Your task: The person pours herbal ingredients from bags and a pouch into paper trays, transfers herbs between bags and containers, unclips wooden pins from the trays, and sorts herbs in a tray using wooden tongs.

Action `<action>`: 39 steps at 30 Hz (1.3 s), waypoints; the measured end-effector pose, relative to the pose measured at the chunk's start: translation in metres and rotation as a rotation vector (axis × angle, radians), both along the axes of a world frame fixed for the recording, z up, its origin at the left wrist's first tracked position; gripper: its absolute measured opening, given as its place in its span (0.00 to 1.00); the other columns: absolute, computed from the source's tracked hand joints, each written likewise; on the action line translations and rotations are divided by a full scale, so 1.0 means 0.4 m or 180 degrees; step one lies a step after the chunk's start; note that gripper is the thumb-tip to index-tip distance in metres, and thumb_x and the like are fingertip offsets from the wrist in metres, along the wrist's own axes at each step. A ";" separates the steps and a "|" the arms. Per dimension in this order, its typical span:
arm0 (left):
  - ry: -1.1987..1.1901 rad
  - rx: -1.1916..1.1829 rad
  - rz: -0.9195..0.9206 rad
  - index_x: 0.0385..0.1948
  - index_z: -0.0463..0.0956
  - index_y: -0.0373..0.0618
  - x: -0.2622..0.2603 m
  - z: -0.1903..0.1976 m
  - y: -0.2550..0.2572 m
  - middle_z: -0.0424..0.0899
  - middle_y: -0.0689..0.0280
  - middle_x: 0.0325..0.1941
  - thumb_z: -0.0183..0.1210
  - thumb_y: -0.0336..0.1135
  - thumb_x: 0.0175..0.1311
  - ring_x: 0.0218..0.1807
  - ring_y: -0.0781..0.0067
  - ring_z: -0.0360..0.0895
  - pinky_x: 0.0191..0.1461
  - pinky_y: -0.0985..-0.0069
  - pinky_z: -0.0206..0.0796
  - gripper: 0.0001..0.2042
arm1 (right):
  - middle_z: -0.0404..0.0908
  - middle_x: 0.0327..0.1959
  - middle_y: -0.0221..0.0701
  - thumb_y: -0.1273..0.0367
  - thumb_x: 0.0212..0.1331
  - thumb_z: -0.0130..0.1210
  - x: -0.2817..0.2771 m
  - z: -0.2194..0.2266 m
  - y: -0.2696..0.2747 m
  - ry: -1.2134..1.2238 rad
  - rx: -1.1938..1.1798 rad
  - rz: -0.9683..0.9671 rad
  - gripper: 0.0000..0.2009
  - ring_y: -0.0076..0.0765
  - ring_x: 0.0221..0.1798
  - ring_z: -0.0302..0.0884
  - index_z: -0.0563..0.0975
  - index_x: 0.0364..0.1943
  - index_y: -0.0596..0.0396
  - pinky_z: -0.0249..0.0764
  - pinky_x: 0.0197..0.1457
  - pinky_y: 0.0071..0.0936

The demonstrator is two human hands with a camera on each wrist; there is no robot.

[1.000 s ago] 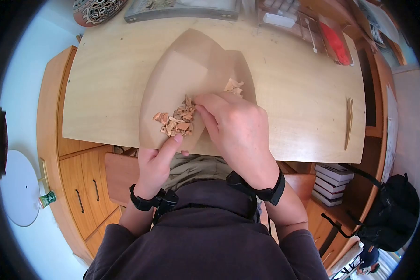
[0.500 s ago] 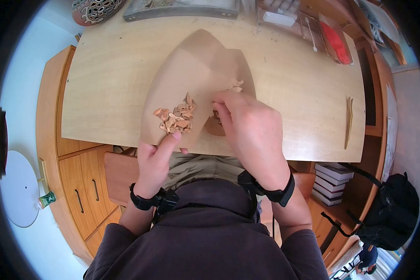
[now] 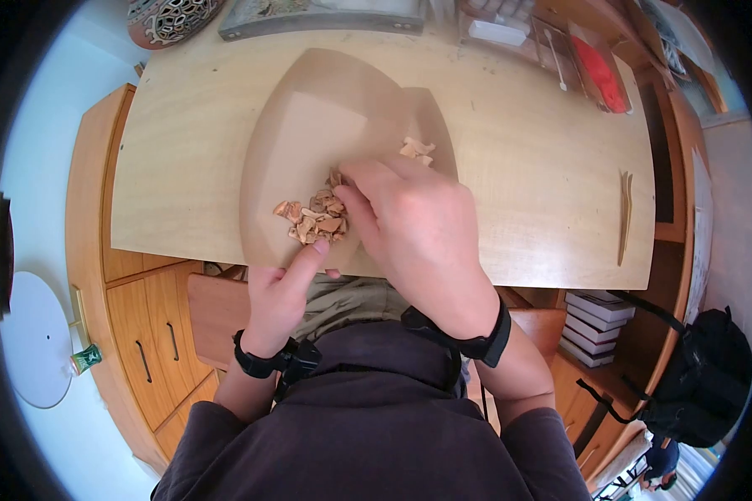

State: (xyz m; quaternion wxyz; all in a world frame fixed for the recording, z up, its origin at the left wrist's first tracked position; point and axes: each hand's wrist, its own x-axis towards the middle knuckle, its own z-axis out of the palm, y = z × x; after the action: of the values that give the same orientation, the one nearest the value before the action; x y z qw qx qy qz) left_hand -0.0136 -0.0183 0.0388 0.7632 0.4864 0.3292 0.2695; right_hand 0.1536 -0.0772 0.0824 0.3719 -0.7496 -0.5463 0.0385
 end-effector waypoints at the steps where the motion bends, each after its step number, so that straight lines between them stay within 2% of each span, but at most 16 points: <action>1: 0.0000 0.0004 0.0003 0.53 0.75 0.37 -0.001 0.002 -0.001 0.83 0.66 0.48 0.60 0.28 0.70 0.41 0.82 0.81 0.39 0.79 0.78 0.13 | 0.84 0.31 0.35 0.71 0.56 0.64 -0.004 -0.001 0.006 0.0005 -0.0050 -0.0007 0.05 0.46 0.32 0.83 0.83 0.36 0.54 0.78 0.35 0.38; 11: 0.0005 0.0013 -0.0071 0.54 0.73 0.36 0.001 -0.003 -0.002 0.83 0.65 0.47 0.59 0.28 0.71 0.39 0.82 0.81 0.40 0.80 0.78 0.13 | 0.84 0.31 0.36 0.72 0.56 0.64 -0.009 0.013 0.016 0.0032 -0.0349 -0.0040 0.04 0.46 0.33 0.84 0.82 0.35 0.54 0.78 0.36 0.38; 17: 0.0017 -0.0047 -0.0027 0.53 0.73 0.36 0.001 -0.007 -0.003 0.83 0.65 0.46 0.60 0.29 0.71 0.39 0.81 0.81 0.40 0.79 0.78 0.13 | 0.77 0.20 0.34 0.74 0.55 0.64 -0.002 0.020 0.009 0.0746 -0.0481 -0.0127 0.03 0.41 0.22 0.76 0.82 0.33 0.55 0.72 0.28 0.36; 19: 0.0019 -0.0067 -0.0003 0.53 0.74 0.36 0.002 -0.007 -0.003 0.83 0.65 0.46 0.60 0.29 0.70 0.39 0.81 0.81 0.40 0.79 0.78 0.13 | 0.71 0.15 0.31 0.74 0.57 0.64 0.001 0.017 0.002 0.0898 -0.0281 -0.0191 0.03 0.35 0.17 0.68 0.82 0.33 0.56 0.65 0.24 0.33; 20: 0.0016 -0.0084 0.0017 0.53 0.74 0.36 0.002 -0.005 -0.003 0.83 0.66 0.46 0.60 0.28 0.70 0.39 0.81 0.81 0.39 0.78 0.79 0.13 | 0.71 0.15 0.31 0.74 0.57 0.64 0.004 0.021 -0.003 0.0898 -0.0280 -0.0191 0.03 0.35 0.17 0.68 0.82 0.33 0.56 0.65 0.24 0.33; 22: 0.0013 -0.0102 0.0038 0.52 0.75 0.37 0.003 -0.008 -0.003 0.83 0.66 0.46 0.60 0.28 0.70 0.39 0.81 0.80 0.39 0.78 0.79 0.12 | 0.67 0.14 0.29 0.74 0.59 0.64 0.012 0.031 -0.016 0.1003 -0.0163 -0.0543 0.03 0.28 0.16 0.63 0.82 0.35 0.57 0.62 0.23 0.29; 26: -0.0067 -0.0003 0.0086 0.51 0.76 0.37 -0.002 -0.020 0.007 0.84 0.66 0.45 0.60 0.28 0.70 0.39 0.81 0.81 0.38 0.78 0.79 0.11 | 0.65 0.13 0.28 0.75 0.60 0.64 0.041 0.009 -0.057 0.1347 0.0120 -0.0696 0.03 0.23 0.16 0.59 0.83 0.36 0.57 0.60 0.23 0.26; 28: -0.0095 0.0072 0.0079 0.51 0.76 0.37 -0.002 -0.022 0.008 0.84 0.66 0.45 0.60 0.27 0.70 0.39 0.81 0.81 0.38 0.78 0.79 0.11 | 0.67 0.18 0.17 0.75 0.63 0.64 0.048 0.009 -0.076 0.0947 -0.0193 -0.0902 0.05 0.10 0.23 0.56 0.84 0.40 0.62 0.55 0.25 0.15; 32: -0.0007 0.0079 0.0067 0.51 0.76 0.37 0.000 -0.017 0.005 0.84 0.66 0.45 0.60 0.28 0.70 0.40 0.81 0.81 0.38 0.78 0.79 0.11 | 0.69 0.18 0.20 0.75 0.61 0.65 0.027 0.017 -0.068 0.1162 -0.0133 -0.0790 0.07 0.12 0.22 0.57 0.85 0.42 0.60 0.56 0.25 0.16; 34: 0.0013 0.0042 0.0042 0.52 0.76 0.37 0.003 -0.006 0.001 0.84 0.66 0.46 0.60 0.28 0.70 0.40 0.81 0.81 0.38 0.78 0.79 0.11 | 0.81 0.24 0.35 0.75 0.57 0.65 0.009 0.027 -0.045 0.0549 -0.0114 -0.0104 0.08 0.34 0.21 0.74 0.85 0.41 0.56 0.72 0.28 0.29; 35: -0.0019 -0.0009 0.0056 0.52 0.76 0.37 0.004 -0.001 -0.002 0.84 0.66 0.47 0.60 0.28 0.70 0.40 0.81 0.80 0.38 0.78 0.78 0.12 | 0.85 0.31 0.37 0.73 0.57 0.65 0.005 0.022 -0.036 0.0354 -0.0286 0.0018 0.08 0.42 0.28 0.81 0.85 0.41 0.55 0.77 0.33 0.34; 39: -0.0106 0.0008 0.0020 0.53 0.74 0.37 0.000 -0.002 0.000 0.83 0.66 0.48 0.59 0.28 0.71 0.40 0.82 0.80 0.38 0.79 0.78 0.13 | 0.86 0.32 0.38 0.71 0.58 0.64 -0.003 -0.005 -0.016 0.0336 -0.0194 0.0090 0.08 0.44 0.31 0.83 0.85 0.41 0.54 0.78 0.34 0.35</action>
State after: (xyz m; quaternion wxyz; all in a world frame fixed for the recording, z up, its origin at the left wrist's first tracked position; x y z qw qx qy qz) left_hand -0.0135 -0.0184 0.0380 0.7671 0.4818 0.3177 0.2803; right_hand 0.1524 -0.0837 0.0804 0.3766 -0.7497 -0.5350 0.0998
